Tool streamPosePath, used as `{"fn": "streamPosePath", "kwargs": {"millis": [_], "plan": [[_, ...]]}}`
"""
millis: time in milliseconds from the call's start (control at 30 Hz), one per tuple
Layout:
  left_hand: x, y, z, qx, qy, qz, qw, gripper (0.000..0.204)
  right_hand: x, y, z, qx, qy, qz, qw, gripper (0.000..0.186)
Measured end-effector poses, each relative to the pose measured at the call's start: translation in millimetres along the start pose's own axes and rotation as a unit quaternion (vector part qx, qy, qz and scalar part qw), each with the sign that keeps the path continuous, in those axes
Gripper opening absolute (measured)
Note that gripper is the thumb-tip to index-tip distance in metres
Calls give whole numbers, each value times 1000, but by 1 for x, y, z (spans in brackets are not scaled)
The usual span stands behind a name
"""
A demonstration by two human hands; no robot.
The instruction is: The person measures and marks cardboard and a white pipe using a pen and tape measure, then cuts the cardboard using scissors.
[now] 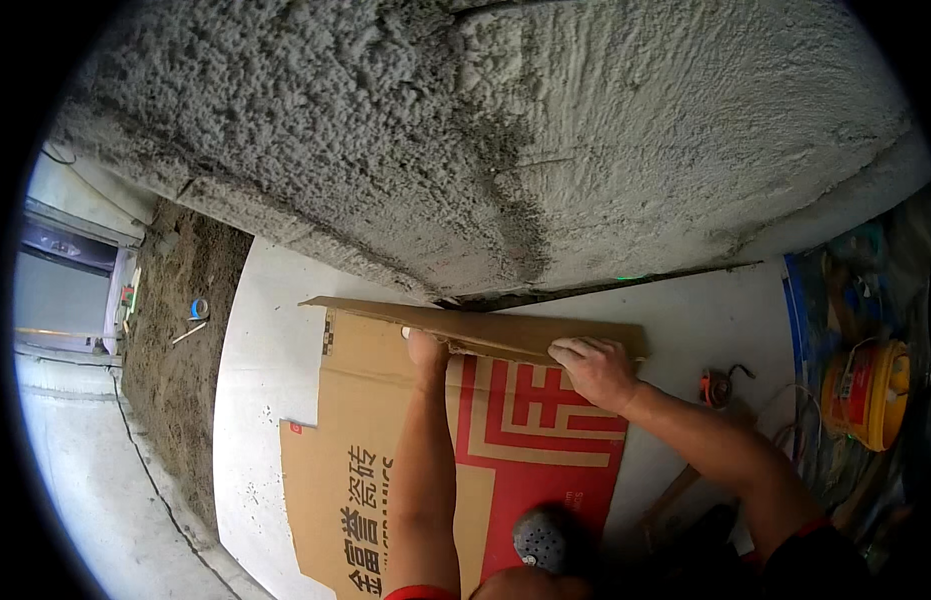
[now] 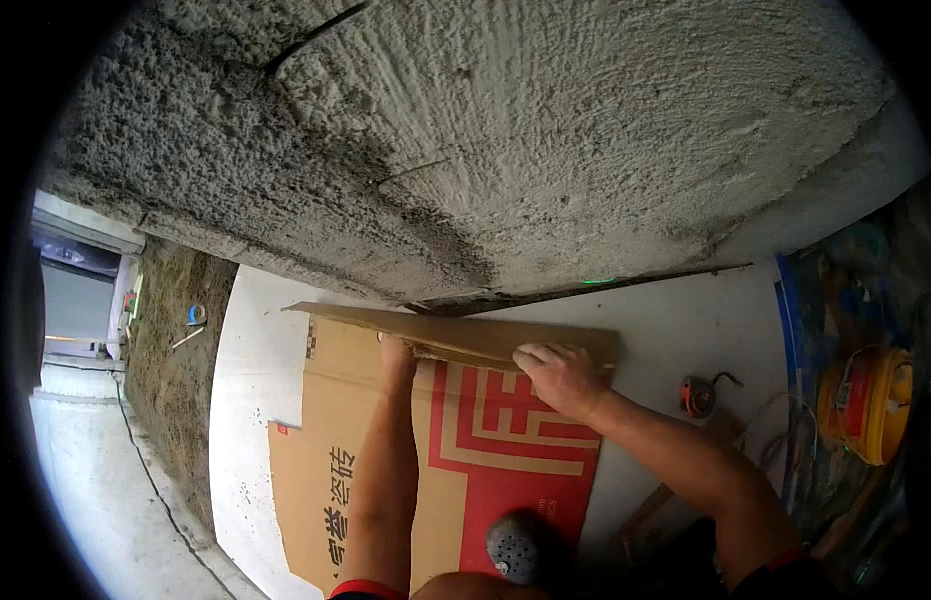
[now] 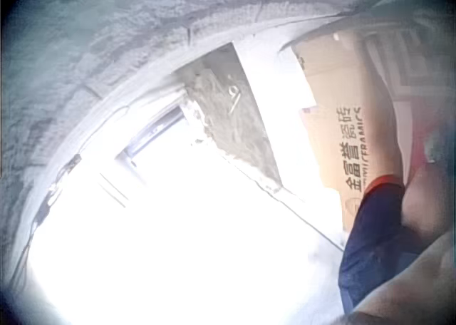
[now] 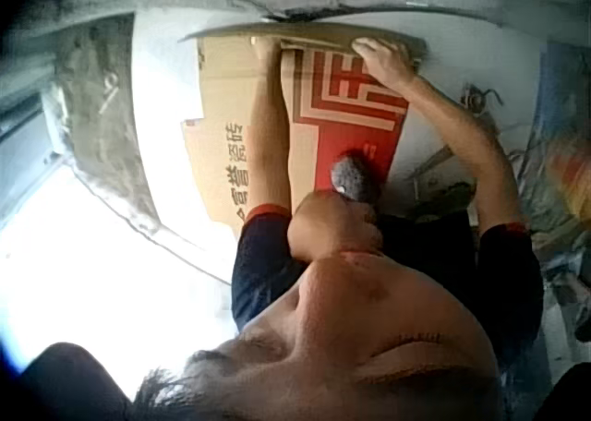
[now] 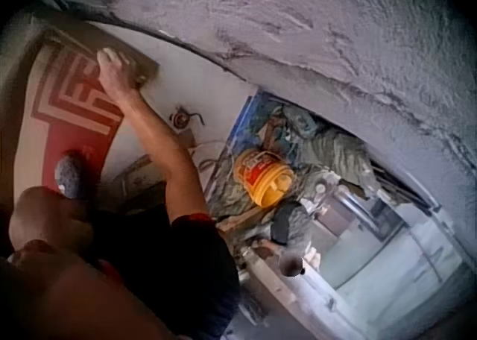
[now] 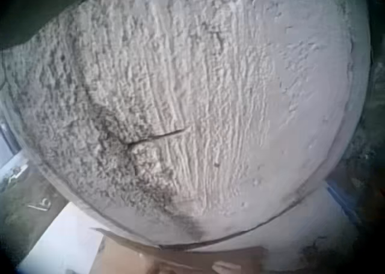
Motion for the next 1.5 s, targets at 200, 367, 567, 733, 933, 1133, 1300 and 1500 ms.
{"fn": "streamPosePath", "kwargs": {"millis": [200,367,567,733,933,1133,1300,1500], "plan": [[-99,7,13,61,-76,-247,964,37,-32,-5,-4,46,80,19,996,23],[-104,-19,25,69,-173,-172,967,41,-41,-15,-37,13,93,21,995,18],[-110,-17,22,94,-199,-186,958,47,-44,-21,-48,9,78,26,997,15],[-132,-18,21,82,-225,-188,953,50,-43,-21,-46,19,83,16,996,17],[-115,-16,25,36,-218,-132,966,43,-50,-22,-50,44,114,32,992,19],[-78,-10,28,36,-162,58,984,25,-21,-19,-41,37,81,-5,996,28],[-59,-28,47,97,-81,372,920,43,-1,15,-8,131,53,60,988,50],[-91,-122,117,-329,-79,144,930,56,-4,50,28,141,46,78,986,52]]}}
Point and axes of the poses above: each hand's wrist, its own z-axis away from the middle knuckle, its own y-axis out of the palm, x = y × z, the point moved 9 cm from there along -z, towards the middle knuckle, and after that the axes turned 6 degrees about x, right-handed, at the moved point
